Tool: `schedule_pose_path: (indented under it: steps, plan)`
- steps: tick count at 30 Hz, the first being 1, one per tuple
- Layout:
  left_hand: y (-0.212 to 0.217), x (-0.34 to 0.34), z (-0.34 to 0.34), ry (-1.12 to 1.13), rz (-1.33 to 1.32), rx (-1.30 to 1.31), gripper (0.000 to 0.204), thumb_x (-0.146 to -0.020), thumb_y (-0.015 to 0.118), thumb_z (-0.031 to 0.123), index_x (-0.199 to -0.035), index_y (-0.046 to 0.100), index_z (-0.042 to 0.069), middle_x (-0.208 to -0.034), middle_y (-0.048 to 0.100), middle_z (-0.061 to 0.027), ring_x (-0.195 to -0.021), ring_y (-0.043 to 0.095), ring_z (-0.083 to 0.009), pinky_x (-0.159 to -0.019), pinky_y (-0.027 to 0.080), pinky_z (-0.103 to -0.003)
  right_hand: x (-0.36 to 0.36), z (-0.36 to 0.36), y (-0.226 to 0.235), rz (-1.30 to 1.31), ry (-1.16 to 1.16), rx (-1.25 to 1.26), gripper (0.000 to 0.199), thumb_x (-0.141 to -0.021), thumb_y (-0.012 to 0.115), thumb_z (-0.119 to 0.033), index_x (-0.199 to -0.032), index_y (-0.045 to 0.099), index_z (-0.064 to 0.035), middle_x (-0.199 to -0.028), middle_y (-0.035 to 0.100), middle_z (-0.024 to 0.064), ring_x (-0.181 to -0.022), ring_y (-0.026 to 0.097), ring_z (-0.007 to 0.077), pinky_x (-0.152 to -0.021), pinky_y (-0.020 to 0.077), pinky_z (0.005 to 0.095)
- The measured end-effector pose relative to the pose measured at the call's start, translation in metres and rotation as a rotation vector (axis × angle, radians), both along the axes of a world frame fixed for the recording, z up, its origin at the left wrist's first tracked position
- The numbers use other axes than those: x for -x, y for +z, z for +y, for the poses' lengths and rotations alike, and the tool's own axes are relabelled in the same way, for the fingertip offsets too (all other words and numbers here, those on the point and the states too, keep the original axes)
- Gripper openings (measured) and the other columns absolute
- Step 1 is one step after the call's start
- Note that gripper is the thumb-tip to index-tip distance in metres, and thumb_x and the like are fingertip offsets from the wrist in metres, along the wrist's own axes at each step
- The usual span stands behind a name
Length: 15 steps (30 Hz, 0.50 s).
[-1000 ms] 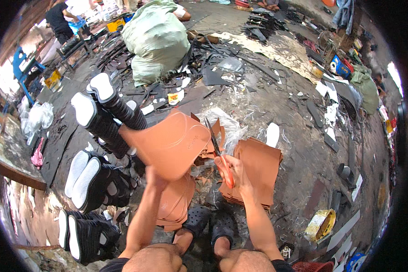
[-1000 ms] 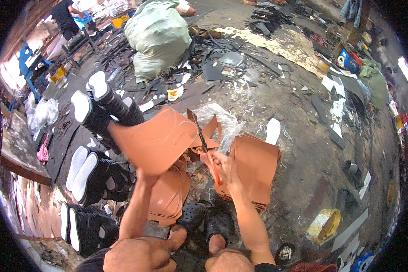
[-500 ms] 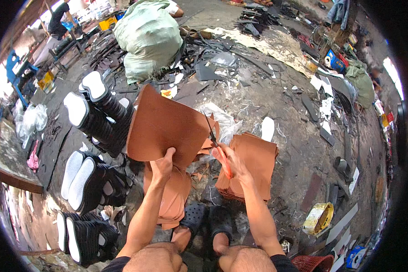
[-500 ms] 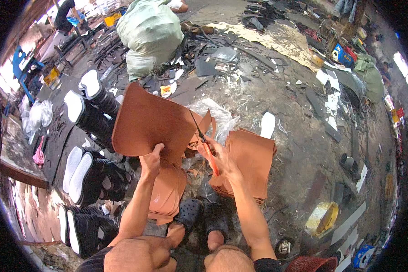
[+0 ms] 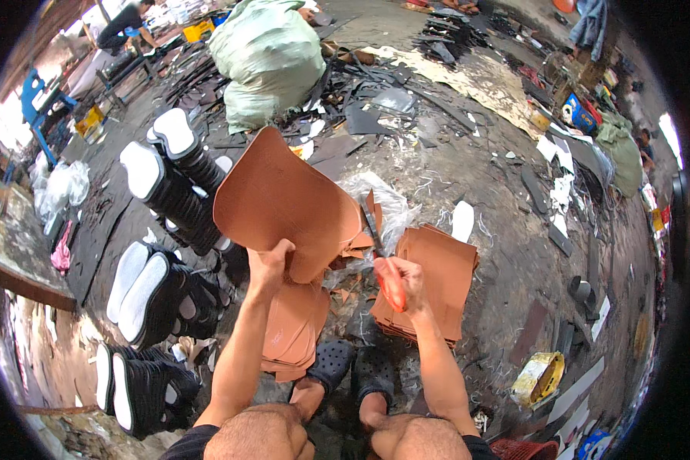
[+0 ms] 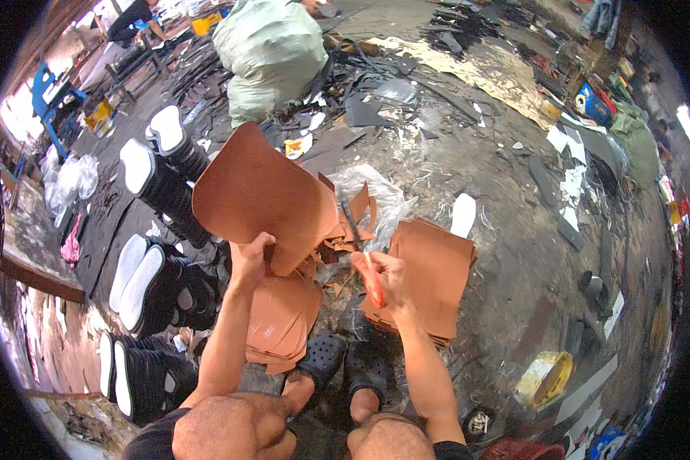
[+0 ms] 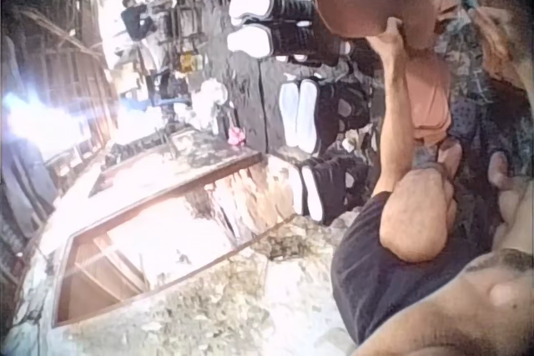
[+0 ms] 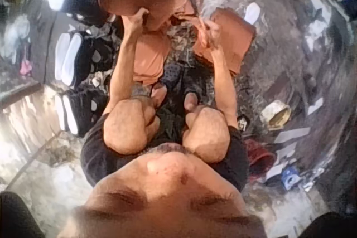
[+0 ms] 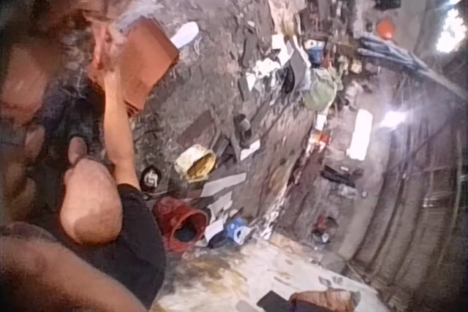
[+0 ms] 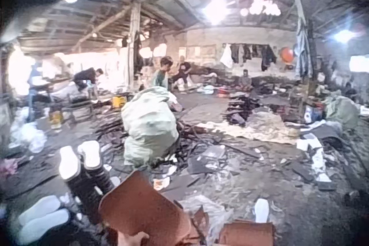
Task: The person sits on the floor and uses red-handled scissors to cut a brown sheet of material into smaller pieces. The person repeatedly cuts and stacks the cut pieces on the floor.
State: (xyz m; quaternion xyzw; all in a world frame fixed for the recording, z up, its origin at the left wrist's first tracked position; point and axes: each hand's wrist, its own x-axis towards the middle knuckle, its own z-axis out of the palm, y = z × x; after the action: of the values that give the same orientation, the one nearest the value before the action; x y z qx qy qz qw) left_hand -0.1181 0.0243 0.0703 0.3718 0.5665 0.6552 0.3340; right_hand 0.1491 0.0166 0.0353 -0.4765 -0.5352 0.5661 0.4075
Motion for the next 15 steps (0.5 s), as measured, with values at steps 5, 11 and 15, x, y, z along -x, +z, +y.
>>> schedule_pose_path:
  steps: [5, 11, 15]
  plan:
    - [-0.017, 0.053, -0.014, -0.181, -0.171, 0.351, 0.02, -0.072, 0.062, -0.001, -0.091, 0.057, 0.002, -0.07, 0.058, -0.0045, -0.055, 0.054, -0.0131, -0.048, 0.041, -0.027, -0.016, 0.012, 0.007, 0.054, -0.037, 0.03, 0.043, -0.093, 0.063, -0.048, -0.083, 0.062, -0.0058, -0.054, 0.048, -0.0034, -0.044, 0.047, 0.0068, -0.041, 0.0339, 0.0231]
    - [-0.082, 0.081, -0.086, 0.006, 0.307, 0.43, 0.043, -0.073, 0.079, 0.007, -0.11, 0.058, -0.002, -0.1, 0.066, -0.0136, -0.082, 0.066, -0.0212, -0.071, 0.053, -0.033, -0.052, -0.014, 0.018, 0.034, -0.208, 0.101, 0.048, -0.093, 0.061, -0.05, -0.098, 0.063, -0.0022, -0.065, 0.053, -0.001, -0.049, 0.051, 0.0072, -0.043, 0.0379, 0.0228]
    - [-0.057, -0.065, -0.033, -0.437, 0.491, -0.002, 0.066, -0.073, 0.083, 0.021, -0.128, 0.053, -0.001, -0.125, 0.06, -0.0184, -0.113, 0.059, -0.0324, -0.096, 0.047, -0.04, -0.071, -0.029, 0.05, -0.232, -0.341, -0.043, 0.053, -0.092, 0.062, -0.051, -0.107, 0.064, -0.0003, -0.07, 0.058, 0.0002, -0.059, 0.055, 0.0071, -0.052, 0.044, 0.023]
